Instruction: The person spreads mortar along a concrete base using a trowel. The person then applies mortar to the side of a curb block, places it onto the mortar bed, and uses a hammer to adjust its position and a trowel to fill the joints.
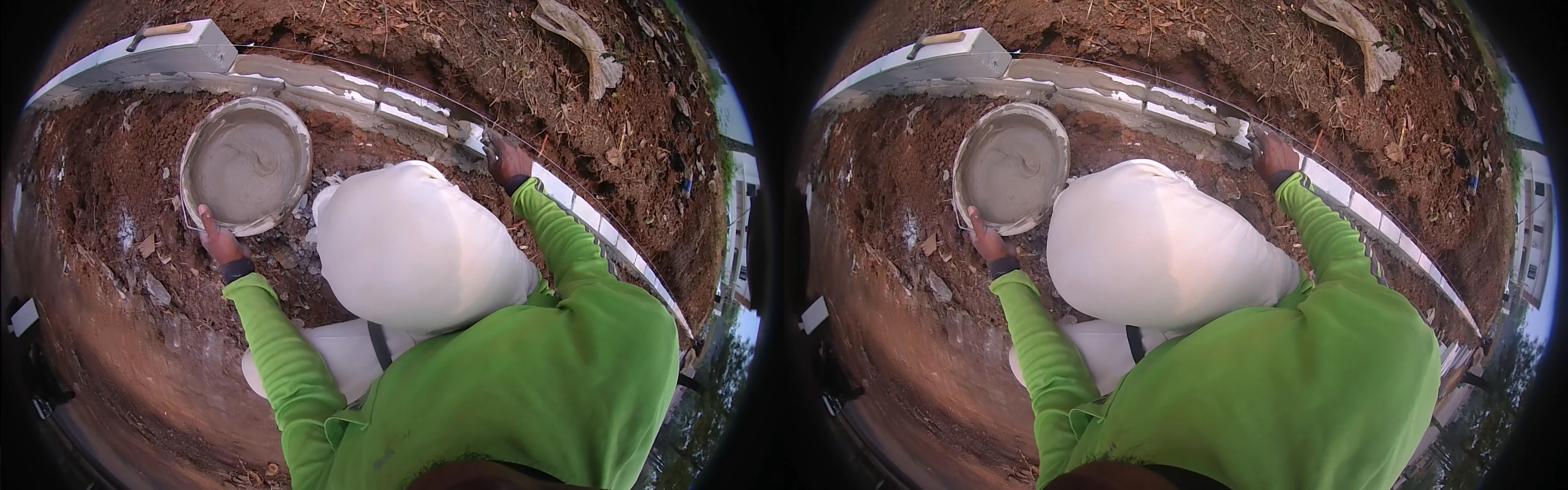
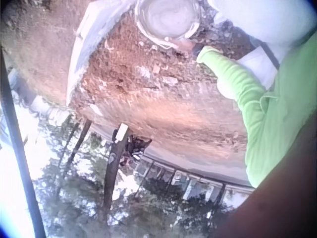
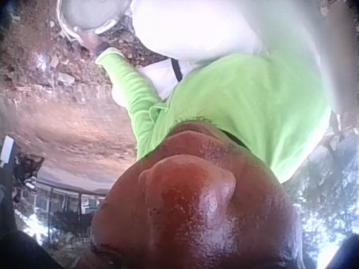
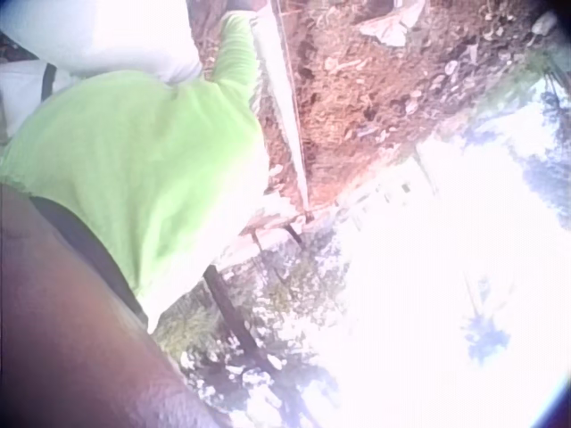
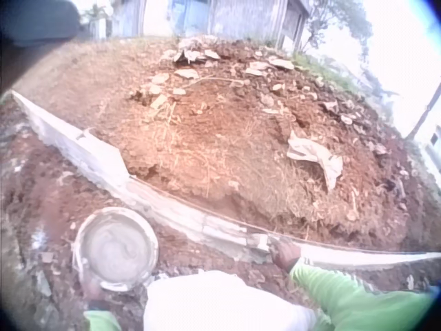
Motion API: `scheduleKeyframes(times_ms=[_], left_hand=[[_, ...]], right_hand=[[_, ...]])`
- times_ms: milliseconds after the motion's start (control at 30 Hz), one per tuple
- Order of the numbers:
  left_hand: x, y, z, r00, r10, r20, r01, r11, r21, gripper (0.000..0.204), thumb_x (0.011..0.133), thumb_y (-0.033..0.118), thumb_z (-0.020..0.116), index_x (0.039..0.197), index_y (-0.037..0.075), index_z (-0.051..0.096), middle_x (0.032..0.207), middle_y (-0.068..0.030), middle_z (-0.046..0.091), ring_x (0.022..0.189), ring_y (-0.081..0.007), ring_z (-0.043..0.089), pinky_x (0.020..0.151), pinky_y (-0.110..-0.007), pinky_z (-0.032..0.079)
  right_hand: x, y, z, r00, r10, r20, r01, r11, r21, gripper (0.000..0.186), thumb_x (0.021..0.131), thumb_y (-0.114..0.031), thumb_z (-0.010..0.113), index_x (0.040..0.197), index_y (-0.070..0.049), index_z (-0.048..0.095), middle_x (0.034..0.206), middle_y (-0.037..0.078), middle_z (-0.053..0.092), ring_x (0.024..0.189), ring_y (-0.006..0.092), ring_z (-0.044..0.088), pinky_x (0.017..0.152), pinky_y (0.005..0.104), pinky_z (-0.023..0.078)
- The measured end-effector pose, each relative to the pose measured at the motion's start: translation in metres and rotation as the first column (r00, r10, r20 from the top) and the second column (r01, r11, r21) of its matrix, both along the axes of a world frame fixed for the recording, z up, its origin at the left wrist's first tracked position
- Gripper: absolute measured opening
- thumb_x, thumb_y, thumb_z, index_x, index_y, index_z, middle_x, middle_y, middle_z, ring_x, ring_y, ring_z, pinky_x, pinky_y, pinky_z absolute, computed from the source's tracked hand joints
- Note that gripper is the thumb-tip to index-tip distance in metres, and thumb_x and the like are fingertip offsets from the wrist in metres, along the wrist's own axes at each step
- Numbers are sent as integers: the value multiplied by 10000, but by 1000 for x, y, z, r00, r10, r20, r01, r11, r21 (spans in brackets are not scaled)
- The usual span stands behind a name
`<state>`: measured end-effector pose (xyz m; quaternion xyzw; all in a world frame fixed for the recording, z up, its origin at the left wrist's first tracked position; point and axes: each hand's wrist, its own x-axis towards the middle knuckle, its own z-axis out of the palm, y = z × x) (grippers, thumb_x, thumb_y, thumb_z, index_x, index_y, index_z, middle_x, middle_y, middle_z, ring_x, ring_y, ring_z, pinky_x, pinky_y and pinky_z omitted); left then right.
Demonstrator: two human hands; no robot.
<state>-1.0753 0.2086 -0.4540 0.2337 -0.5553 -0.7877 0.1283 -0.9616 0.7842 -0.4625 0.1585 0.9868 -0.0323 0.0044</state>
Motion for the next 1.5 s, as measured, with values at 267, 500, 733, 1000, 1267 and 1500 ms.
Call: scheduleKeyframes(times_ms=[267,500,733,1000,1267,1500], left_hand=[[7,-9,-10,1000,-12,-27,12,1000,-11,617,993,394,646,1375,-78,532,1313,-142,625,1131,-231,614,1012,-376,479],[7,-16,-17,1000,-6,-20,5,999,-53,564,998,349,655,1384,-43,534,1300,-131,632,1137,-230,623,996,-370,498],[17,-10,-11,999,26,25,-21,982,-187,487,994,337,669,1282,-51,618,1165,-100,682,1021,-187,634,923,-337,500],[7,-1,1,991,107,77,-102,993,-67,486,983,329,684,1281,-51,633,1137,-99,699,999,-164,630,907,-313,493],[69,-68,99,988,141,69,-111,938,-328,641,981,278,687,1498,-12,444,1373,-134,623,1221,-194,597,1050,-318,456],[392,-151,78,676,613,410,-236,707,-667,480,1005,271,634,1409,22,563,1305,-117,655,1172,-196,629,1042,-332,471]], right_hand=[[-20,-31,18,997,3,72,-2,1000,-22,458,946,-337,629,1372,-173,595,1227,174,679,1092,371,667,908,486,547],[-52,-96,48,978,188,-93,-207,936,-285,476,941,-417,648,1308,-114,654,1154,205,707,1029,407,685,888,478,546],[-132,-215,164,676,667,-312,-736,594,-325,395,935,-376,649,1224,-110,689,961,218,725,860,419,697,757,486,561],[-204,-312,207,468,859,205,-884,459,91,264,867,-287,657,1000,-76,743,942,186,733,888,373,720,794,470,584],[-213,-330,157,256,954,153,-955,275,-114,354,890,-304,674,1133,-47,695,988,220,724,934,388,708,829,473,569],[-228,-348,204,262,959,112,-892,285,-351,228,945,-183,708,1075,-4,653,783,124,676,655,189,605,655,317,487]])
